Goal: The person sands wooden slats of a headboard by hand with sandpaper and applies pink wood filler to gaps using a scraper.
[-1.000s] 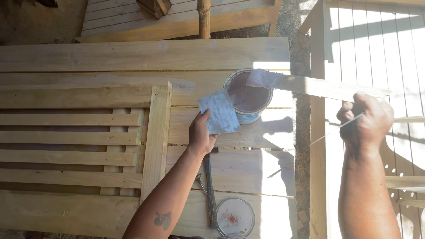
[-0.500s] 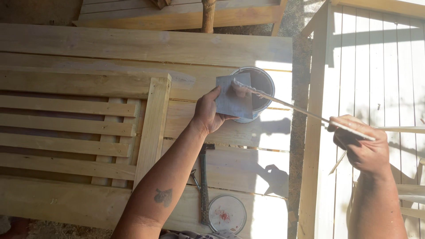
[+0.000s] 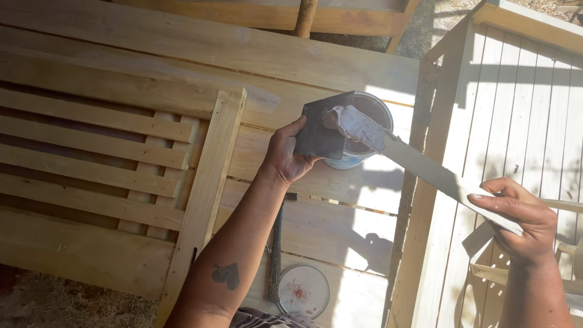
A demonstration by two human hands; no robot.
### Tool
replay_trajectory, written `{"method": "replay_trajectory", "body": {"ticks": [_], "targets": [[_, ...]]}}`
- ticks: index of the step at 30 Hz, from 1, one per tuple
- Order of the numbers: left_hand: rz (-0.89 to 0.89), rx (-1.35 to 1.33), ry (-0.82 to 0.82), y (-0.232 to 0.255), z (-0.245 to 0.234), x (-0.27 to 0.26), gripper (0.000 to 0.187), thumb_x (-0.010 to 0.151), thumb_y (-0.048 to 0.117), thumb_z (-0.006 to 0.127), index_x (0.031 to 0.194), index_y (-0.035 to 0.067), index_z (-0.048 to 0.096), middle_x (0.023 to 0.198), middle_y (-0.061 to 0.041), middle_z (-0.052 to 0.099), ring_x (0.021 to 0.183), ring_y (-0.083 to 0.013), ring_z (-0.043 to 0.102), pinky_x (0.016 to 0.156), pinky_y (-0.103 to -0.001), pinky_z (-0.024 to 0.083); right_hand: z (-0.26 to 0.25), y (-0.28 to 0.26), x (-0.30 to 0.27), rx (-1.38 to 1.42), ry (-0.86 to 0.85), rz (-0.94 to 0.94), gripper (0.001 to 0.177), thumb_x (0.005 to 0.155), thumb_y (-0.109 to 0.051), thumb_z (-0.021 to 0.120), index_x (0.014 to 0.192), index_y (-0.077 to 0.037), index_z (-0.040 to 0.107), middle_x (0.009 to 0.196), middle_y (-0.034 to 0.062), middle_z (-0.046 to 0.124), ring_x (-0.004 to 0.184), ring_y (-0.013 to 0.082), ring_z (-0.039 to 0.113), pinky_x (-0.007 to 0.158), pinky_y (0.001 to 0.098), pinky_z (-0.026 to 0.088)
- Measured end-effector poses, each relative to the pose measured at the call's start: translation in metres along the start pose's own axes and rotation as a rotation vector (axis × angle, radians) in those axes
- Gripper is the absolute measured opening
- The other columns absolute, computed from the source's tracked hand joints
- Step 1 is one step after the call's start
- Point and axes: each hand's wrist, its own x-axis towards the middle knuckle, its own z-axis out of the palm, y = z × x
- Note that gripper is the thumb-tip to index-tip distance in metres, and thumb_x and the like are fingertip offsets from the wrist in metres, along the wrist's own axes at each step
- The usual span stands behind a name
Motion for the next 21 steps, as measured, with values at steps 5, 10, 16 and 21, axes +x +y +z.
{"method": "replay_trajectory", "body": {"ticks": [5, 10, 16, 21], "targets": [[-0.029, -0.062, -0.107, -0.006, -0.004, 0.004, 0.045, 0.111, 0.025, 0.035, 0.142, -0.007, 0.042, 0.134, -0.026, 0.057, 0.116, -0.0353, 0.068, 0.088, -0.041, 0.059, -0.018, -0.001, -0.003, 0.084, 0.097, -0.081, 0.035, 0.08, 0.011, 0.071, 0.114, 0.002, 0.074, 0.098, 0.0188, 0.068, 0.085, 0.0171, 0.063, 0.07, 0.0199, 0.051], [-0.025, -0.061, -0.094, -0.014, 0.005, 0.007, 0.045, 0.11, 0.025, 0.034, 0.142, -0.006, 0.042, 0.134, -0.025, 0.057, 0.118, -0.0338, 0.066, 0.088, -0.04, 0.059, -0.027, 0.007, -0.003, 0.141, 0.207, -0.125, 0.022, 0.091, 0.009, 0.068, 0.113, 0.004, 0.074, 0.095, 0.0248, 0.065, 0.073, 0.02, 0.063, 0.062, 0.0244, 0.053], [-0.014, -0.101, -0.328, -0.019, 0.005, 0.006, 0.047, 0.111, 0.027, 0.036, 0.145, -0.005, 0.044, 0.137, -0.023, 0.056, 0.123, -0.0339, 0.063, 0.096, -0.046, 0.06, -0.008, 0.003, 0.016, 0.449, 0.325, -0.009, 0.021, 0.096, 0.01, 0.06, 0.115, 0.013, 0.068, 0.09, 0.0274, 0.063, 0.059, 0.0201, 0.061, 0.054, 0.0275, 0.046], [0.129, 0.077, -0.002, -0.003, -0.022, -0.013, 0.049, 0.106, 0.032, 0.041, 0.144, 0.002, 0.046, 0.135, -0.016, 0.057, 0.125, -0.0304, 0.059, 0.104, -0.051, 0.05, -0.002, 0.004, 0.028, 0.674, 0.339, 0.134, 0.02, 0.095, 0.008, 0.052, 0.105, 0.02, 0.065, 0.081, 0.0244, 0.065, 0.063, 0.0245, 0.063, 0.061, 0.0318, 0.052]]}}
